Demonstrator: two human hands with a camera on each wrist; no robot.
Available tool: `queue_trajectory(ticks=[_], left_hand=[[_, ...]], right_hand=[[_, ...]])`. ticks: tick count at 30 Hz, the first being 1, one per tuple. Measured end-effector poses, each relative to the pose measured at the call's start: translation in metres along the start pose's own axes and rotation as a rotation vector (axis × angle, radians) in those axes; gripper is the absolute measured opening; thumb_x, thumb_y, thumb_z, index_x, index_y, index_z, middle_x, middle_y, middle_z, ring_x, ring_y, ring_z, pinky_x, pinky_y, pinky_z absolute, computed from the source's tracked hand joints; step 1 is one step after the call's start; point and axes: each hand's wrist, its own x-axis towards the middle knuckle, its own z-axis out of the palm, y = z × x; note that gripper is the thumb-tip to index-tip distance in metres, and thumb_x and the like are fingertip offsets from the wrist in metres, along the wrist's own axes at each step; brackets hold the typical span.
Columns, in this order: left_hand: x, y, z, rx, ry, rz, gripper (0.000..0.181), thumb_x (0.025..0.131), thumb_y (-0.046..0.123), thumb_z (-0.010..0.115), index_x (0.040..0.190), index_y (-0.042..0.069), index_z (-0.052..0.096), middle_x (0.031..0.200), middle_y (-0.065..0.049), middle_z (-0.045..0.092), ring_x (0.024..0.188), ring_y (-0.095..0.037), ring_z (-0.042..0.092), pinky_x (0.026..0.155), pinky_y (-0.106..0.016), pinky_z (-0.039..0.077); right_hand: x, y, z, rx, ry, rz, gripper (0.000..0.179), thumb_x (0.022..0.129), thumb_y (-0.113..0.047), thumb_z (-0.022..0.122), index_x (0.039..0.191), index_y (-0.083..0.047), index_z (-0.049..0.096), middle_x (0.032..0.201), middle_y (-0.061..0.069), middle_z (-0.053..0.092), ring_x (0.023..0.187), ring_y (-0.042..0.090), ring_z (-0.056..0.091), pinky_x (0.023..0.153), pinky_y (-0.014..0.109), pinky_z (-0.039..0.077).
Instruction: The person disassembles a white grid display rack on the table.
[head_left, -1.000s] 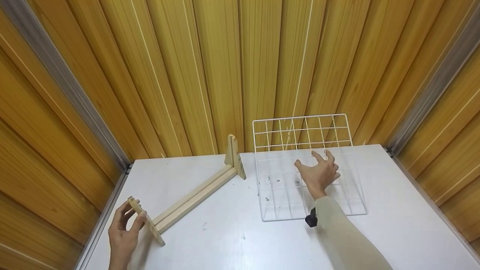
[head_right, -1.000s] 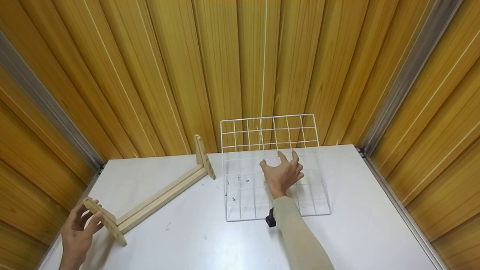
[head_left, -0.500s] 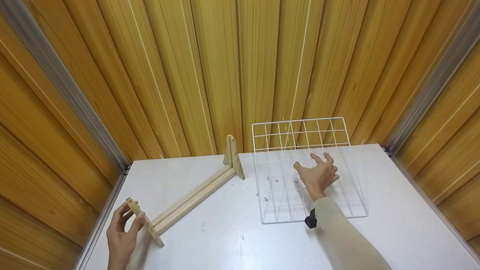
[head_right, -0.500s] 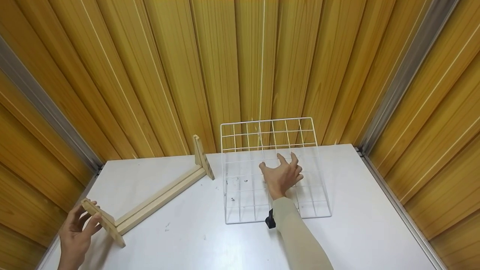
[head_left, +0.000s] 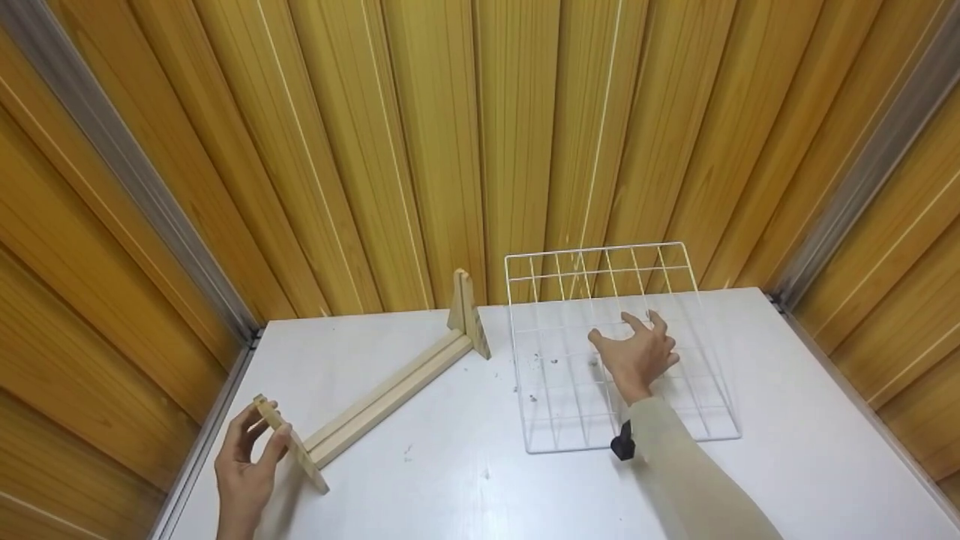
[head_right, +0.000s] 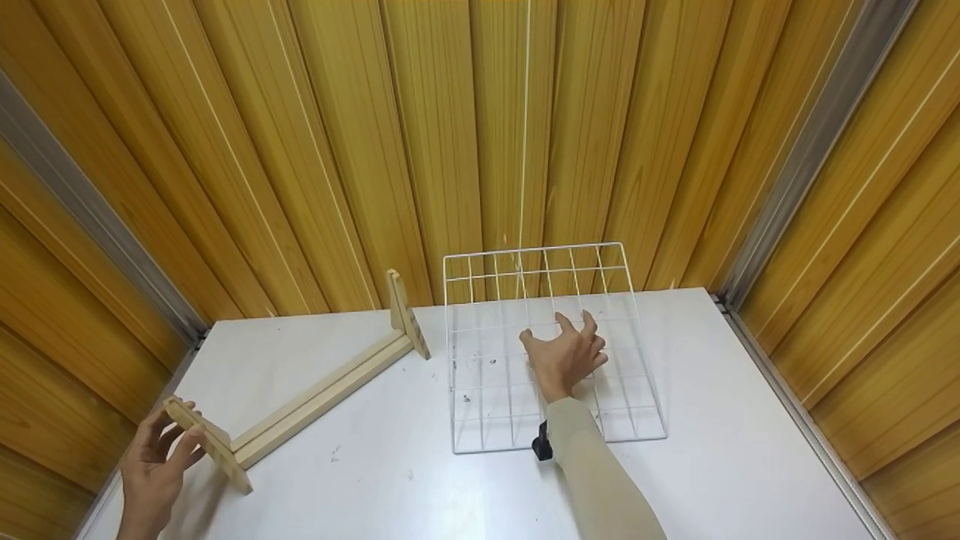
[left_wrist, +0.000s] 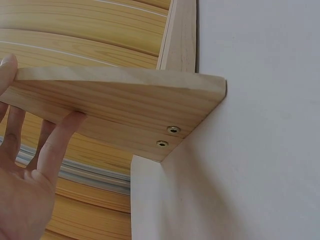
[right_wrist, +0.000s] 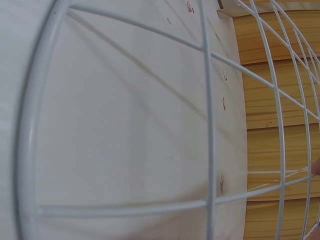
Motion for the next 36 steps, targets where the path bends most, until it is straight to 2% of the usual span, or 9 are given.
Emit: queue_trajectory(ticks=[8,13,26,32,36], left_hand=[[-0.002,0.002,0.001,0.016,0.001,0.005,0.057,0.098,-0.007,0.071,0.152,0.002,0.053,0.134,0.007,0.063,0.124,-0.007,0.061,0.084,-0.018,0.066],[0.0,0.002,0.001,-0.004,0.006,0.014,0.055,0.097,-0.009,0.072,0.149,0.0,0.055,0.132,0.005,0.064,0.122,-0.007,0.062,0.084,-0.018,0.066],[-0.001,0.003,0.001,-0.03,0.013,-0.002,0.055,0.096,-0.012,0.071,0.147,-0.001,0.056,0.132,0.002,0.064,0.123,-0.011,0.063,0.086,-0.02,0.066],[0.0,0.002,0.001,0.003,-0.002,0.014,0.057,0.097,-0.008,0.073,0.151,0.001,0.054,0.133,0.005,0.063,0.122,-0.006,0.062,0.085,-0.017,0.065],[-0.001,0.003,0.001,0.032,-0.004,-0.01,0.057,0.099,-0.004,0.072,0.152,0.004,0.053,0.134,0.008,0.062,0.123,-0.004,0.061,0.085,-0.016,0.065]], right_hand=[[-0.003,0.004,0.002,-0.008,0.016,-0.021,0.062,0.075,-0.037,0.095,0.127,-0.008,0.076,0.161,0.018,0.049,0.13,0.048,0.047,0.103,0.062,0.034],[-0.002,0.006,0.003,-0.011,0.031,-0.019,0.061,0.074,-0.037,0.095,0.125,-0.008,0.077,0.159,0.018,0.05,0.131,0.048,0.048,0.102,0.061,0.034],[-0.004,0.012,0.005,-0.032,0.002,0.007,0.061,0.074,-0.036,0.096,0.124,-0.006,0.077,0.159,0.019,0.05,0.133,0.049,0.046,0.106,0.062,0.032],[-0.006,0.016,0.004,-0.049,-0.004,0.007,0.062,0.073,-0.036,0.096,0.123,-0.006,0.077,0.158,0.019,0.051,0.132,0.049,0.047,0.107,0.062,0.032],[-0.007,0.02,0.004,-0.062,-0.024,-0.012,0.062,0.073,-0.038,0.096,0.123,-0.006,0.077,0.157,0.02,0.052,0.132,0.05,0.049,0.108,0.063,0.032]])
